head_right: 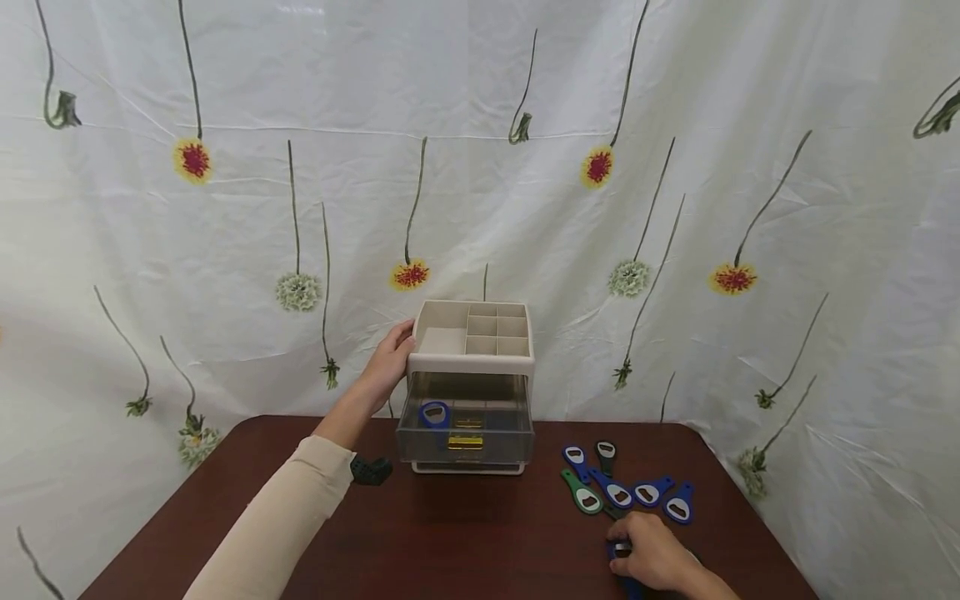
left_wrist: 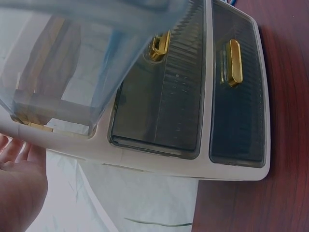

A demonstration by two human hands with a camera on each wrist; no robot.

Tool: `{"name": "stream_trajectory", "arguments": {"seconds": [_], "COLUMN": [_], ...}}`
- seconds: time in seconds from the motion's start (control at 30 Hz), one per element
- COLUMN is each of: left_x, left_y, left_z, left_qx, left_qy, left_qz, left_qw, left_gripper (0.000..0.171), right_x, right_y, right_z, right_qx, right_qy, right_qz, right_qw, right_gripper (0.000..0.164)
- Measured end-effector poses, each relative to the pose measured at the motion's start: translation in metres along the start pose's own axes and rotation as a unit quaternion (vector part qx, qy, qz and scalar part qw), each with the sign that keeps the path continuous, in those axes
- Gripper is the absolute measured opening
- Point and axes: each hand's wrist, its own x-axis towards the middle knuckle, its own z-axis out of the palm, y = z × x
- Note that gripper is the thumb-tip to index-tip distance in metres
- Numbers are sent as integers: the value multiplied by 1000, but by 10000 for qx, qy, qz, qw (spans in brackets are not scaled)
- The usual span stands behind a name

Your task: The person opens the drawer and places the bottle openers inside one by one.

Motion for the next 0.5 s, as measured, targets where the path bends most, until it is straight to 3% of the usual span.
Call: {"name": "stream_trajectory", "arguments": {"seconds": [0.23,0.5], "left_x": [0,0], "left_y": [1,1], "left_z": [1,1], "left_qx": [-5,14], "left_qy": [-14,-32], "left_qz": [0,36], "left_qw": [10000,10000], "left_gripper": [51,50], "right_x": [1,3], "right_y": [-31,-96], "right_z": [-9,-52], "right_qx": [-110,-326], "right_qy": [99,204], "right_qz": [-115,-132], "right_qw": [9998,9992], "right_gripper": [25,27]}}
